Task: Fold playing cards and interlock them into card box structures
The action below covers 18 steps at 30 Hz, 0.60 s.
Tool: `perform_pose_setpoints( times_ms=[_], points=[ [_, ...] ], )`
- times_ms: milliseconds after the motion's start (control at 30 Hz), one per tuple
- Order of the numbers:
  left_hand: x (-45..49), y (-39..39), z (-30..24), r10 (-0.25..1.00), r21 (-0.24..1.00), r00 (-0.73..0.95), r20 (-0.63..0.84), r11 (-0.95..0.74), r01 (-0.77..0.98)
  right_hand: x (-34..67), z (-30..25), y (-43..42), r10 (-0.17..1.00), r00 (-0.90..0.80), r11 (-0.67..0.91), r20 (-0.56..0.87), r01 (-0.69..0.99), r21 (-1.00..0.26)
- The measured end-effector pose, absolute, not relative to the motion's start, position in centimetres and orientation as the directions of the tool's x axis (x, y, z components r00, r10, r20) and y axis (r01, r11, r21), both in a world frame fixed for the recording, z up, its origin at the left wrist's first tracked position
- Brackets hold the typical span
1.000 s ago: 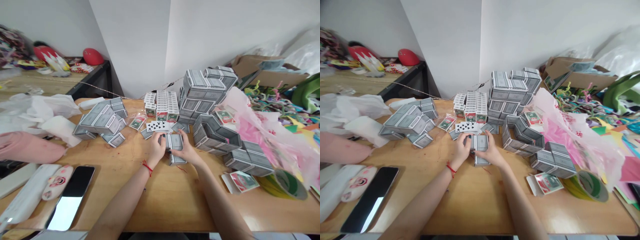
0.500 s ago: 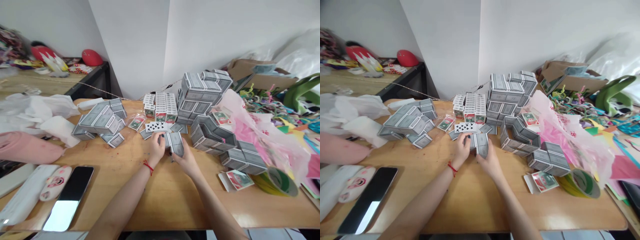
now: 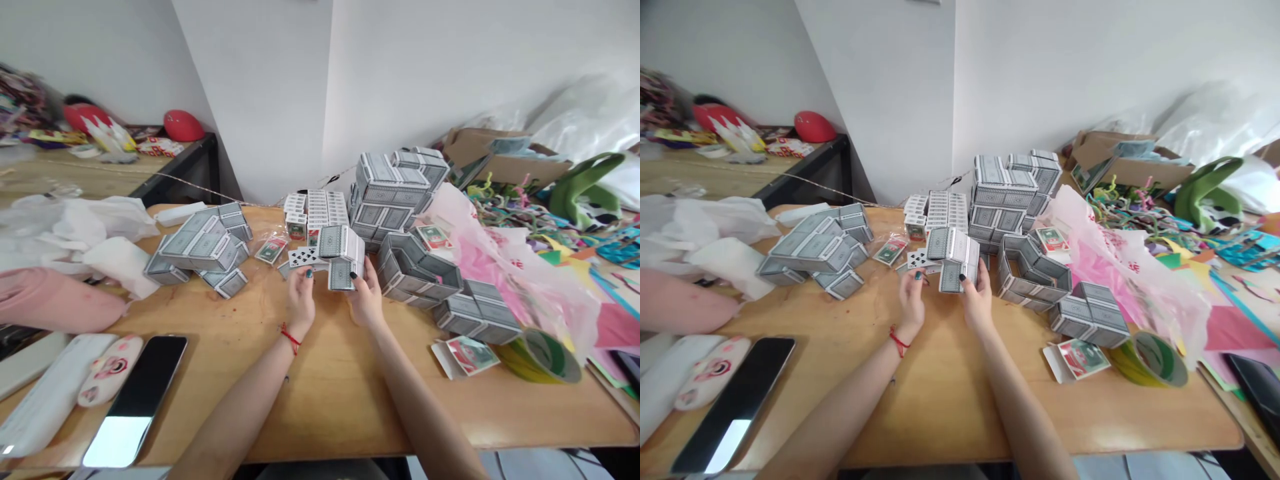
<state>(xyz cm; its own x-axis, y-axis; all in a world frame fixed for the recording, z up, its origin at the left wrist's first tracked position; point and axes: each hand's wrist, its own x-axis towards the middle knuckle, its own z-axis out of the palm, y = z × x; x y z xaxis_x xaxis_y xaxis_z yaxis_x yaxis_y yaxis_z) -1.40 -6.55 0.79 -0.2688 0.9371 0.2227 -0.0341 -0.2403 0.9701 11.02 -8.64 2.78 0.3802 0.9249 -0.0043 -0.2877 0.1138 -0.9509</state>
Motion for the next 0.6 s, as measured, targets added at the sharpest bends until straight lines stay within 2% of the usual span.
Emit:
perform_pose_setpoints(
  times_ms=[133,300,433,600],
  points=[
    [-1.1,-6.4,1.1,0.991,0.978,-0.003,0.134,-0.133,-0.16,10.3,2.4,-8.5,0.978,0.195,0.023,-0.075,-0.459,-0.888],
    [-1.7,-5.7,1.1,0.979,0.943,0.205,0.011,0.058,-0.327,11.6,1.9,-8.6,0.994,-0.015,-0.098,-0.105,-0.507,-0.856],
    [-2.1,-5.7,1.7,0.974,0.924,0.227,-0.029,0.113,-0.364,12.6,1.3,-8.3,0.986,-0.059,-0.165,-0.157,-0.49,-0.856],
    [-2.3,-5.5,2.3,0.971,0.936,0.228,-0.071,0.144,-0.322,12.8,1.0,-7.9,0.98,-0.062,-0.197,-0.192,-0.482,-0.854]
  ],
)
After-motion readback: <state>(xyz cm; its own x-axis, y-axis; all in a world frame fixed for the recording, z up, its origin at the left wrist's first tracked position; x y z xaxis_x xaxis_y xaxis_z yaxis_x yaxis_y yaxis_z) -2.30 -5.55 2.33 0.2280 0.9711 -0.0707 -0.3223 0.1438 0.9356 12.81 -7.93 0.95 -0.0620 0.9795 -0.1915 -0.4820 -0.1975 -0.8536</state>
